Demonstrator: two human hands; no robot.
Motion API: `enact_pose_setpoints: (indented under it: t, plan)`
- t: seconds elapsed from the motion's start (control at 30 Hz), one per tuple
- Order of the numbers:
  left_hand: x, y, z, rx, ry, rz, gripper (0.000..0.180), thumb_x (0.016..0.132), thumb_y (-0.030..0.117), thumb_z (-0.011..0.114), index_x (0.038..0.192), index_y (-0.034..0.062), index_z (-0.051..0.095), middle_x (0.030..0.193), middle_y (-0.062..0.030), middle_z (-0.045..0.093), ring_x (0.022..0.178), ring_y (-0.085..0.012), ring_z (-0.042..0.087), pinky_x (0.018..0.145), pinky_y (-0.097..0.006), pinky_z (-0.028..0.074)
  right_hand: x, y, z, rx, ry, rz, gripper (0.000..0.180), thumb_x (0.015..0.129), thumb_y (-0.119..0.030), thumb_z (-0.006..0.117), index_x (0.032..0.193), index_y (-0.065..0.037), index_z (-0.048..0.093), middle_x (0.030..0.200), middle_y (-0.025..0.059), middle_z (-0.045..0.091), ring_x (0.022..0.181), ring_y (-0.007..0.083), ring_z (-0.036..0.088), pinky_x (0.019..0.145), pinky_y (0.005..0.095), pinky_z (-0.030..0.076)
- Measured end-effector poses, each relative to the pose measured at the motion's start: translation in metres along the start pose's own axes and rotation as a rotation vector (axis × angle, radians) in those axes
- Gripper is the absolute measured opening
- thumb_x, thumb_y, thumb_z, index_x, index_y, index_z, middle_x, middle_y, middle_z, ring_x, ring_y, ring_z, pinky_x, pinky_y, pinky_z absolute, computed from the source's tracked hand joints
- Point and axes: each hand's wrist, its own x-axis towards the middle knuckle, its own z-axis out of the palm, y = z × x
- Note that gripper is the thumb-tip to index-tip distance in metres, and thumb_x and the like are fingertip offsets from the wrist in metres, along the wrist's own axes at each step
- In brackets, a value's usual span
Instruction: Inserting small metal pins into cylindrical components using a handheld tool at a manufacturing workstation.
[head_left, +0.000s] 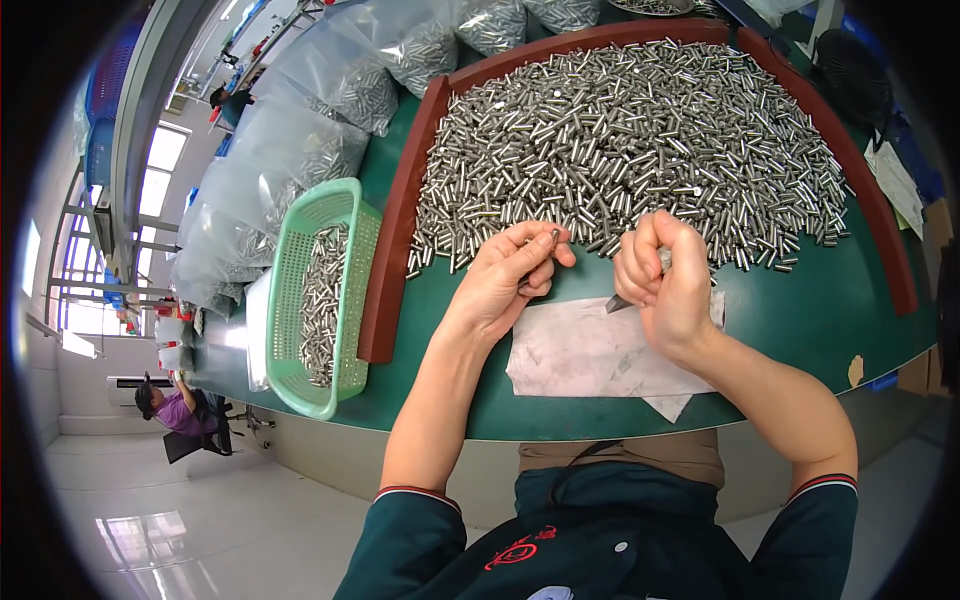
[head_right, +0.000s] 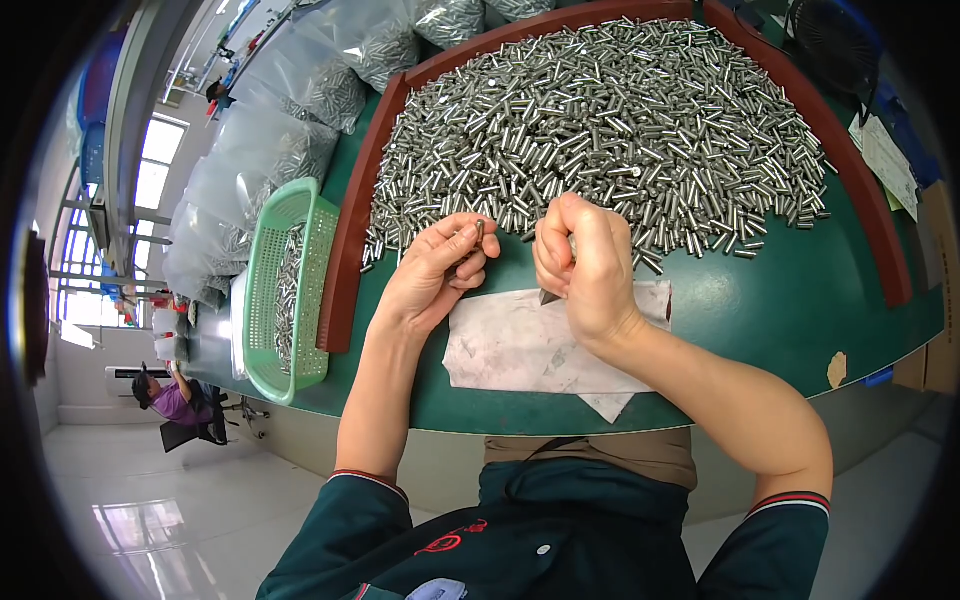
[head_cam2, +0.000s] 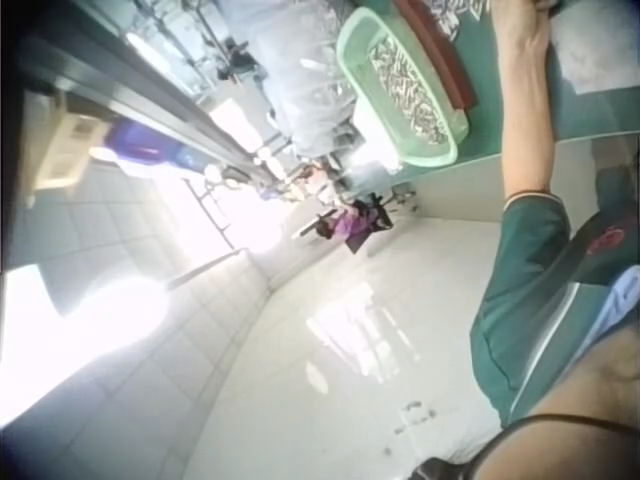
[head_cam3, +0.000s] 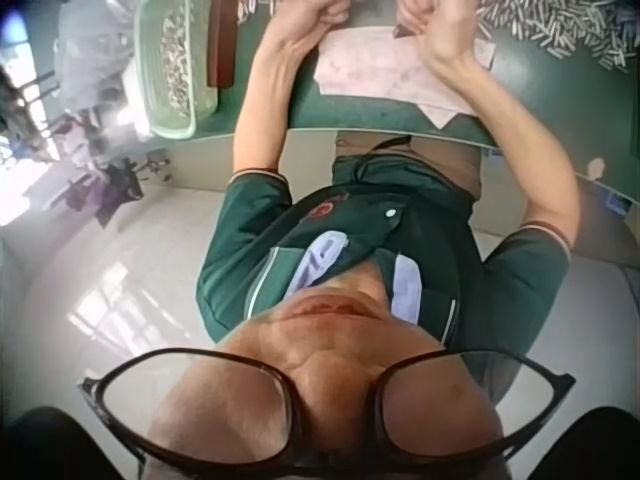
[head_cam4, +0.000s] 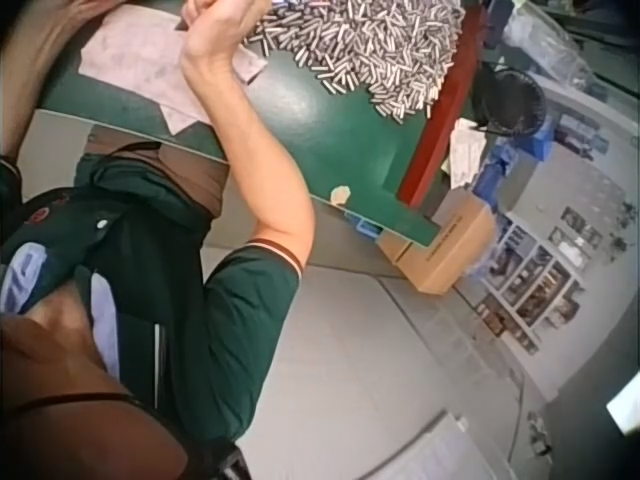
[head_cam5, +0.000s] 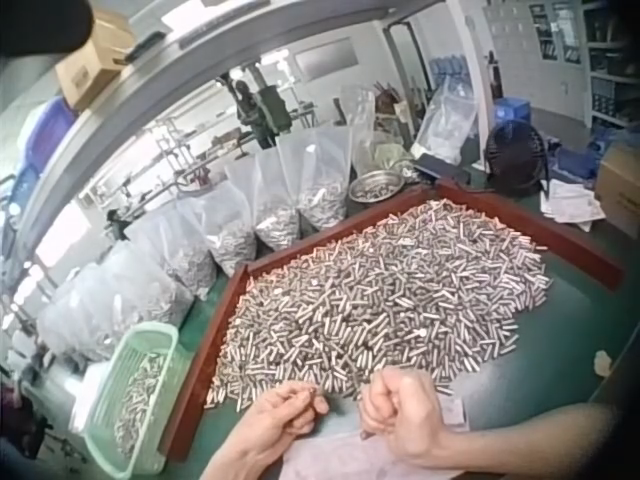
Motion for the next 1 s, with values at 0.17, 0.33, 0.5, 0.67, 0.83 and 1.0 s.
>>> enact_pose_setpoints:
  t: [0.17, 0.33, 0.5, 0.67, 0.83, 1.0]
  plan:
    - [-0.010, 0.004, 0.008, 0.257, -0.049, -0.002, 0.013, 0.088, 0.015, 0.048, 0.090, 0.0020, 0.051, 0.063, -0.0005, 0.048, 0.049, -0.0041, 0.033, 0.045, -0.018, 0.026, -0.001, 0.000, 0.000, 0.007, 0.007, 0.004, 0.034, 0.084, -0.021, 0.032, 0.053, -0.008, 0.029, 0.044, -0.0013, 0.027, 0.039, 0.0061, 0.021, 0.037, 0.0219, 0.018]
    - [-0.026, -0.009, 0.036, 1.205, -0.092, 0.290, 0.014, 0.077, 0.008, 0.059, 0.081, -0.0012, 0.050, 0.059, -0.0089, 0.052, 0.050, -0.0179, 0.048, 0.048, -0.029, 0.038, 0.001, 0.000, -0.004, 0.006, -0.009, -0.015, 0.031, 0.082, -0.018, 0.030, 0.053, -0.008, 0.030, 0.047, 0.0000, 0.029, 0.040, 0.0067, 0.022, 0.036, 0.0222, 0.019]
    - [-0.030, -0.010, 0.040, 1.326, -0.042, 0.288, 0.015, 0.075, 0.009, 0.061, 0.079, -0.0009, 0.050, 0.058, -0.0145, 0.054, 0.051, -0.0280, 0.053, 0.048, -0.033, 0.039, -0.001, -0.004, 0.002, 0.019, -0.023, -0.038, 0.038, 0.087, -0.027, 0.028, 0.053, -0.011, 0.028, 0.044, -0.0020, 0.024, 0.039, 0.0077, 0.017, 0.040, 0.0233, 0.018]
    - [-0.029, -0.014, 0.040, 1.425, 0.003, 0.316, 0.016, 0.074, 0.009, 0.062, 0.076, -0.0008, 0.050, 0.060, -0.0146, 0.056, 0.052, -0.0280, 0.055, 0.048, -0.032, 0.041, -0.002, 0.001, -0.003, 0.077, 0.003, -0.072, 0.030, 0.081, -0.016, 0.029, 0.052, -0.007, 0.030, 0.047, -0.0002, 0.029, 0.040, 0.0065, 0.022, 0.038, 0.0222, 0.019]
    - [-0.027, -0.016, 0.034, 1.384, 0.004, 0.336, 0.018, 0.073, 0.012, 0.062, 0.075, 0.0006, 0.047, 0.061, -0.0138, 0.058, 0.056, -0.0332, 0.055, 0.049, -0.041, 0.041, -0.005, 0.003, -0.003, 0.087, -0.005, -0.034, 0.031, 0.081, -0.016, 0.030, 0.052, -0.007, 0.030, 0.047, -0.0003, 0.029, 0.040, 0.0067, 0.022, 0.038, 0.0227, 0.019]
    - [-0.027, -0.016, 0.035, 1.361, 0.000, 0.321, 0.018, 0.072, 0.012, 0.062, 0.073, 0.0006, 0.048, 0.060, -0.0142, 0.057, 0.055, -0.0335, 0.054, 0.048, -0.040, 0.040, -0.003, 0.004, -0.004, 0.089, -0.028, -0.027, 0.032, 0.081, -0.017, 0.031, 0.052, -0.007, 0.031, 0.046, -0.0009, 0.028, 0.040, 0.0065, 0.022, 0.038, 0.0229, 0.019]
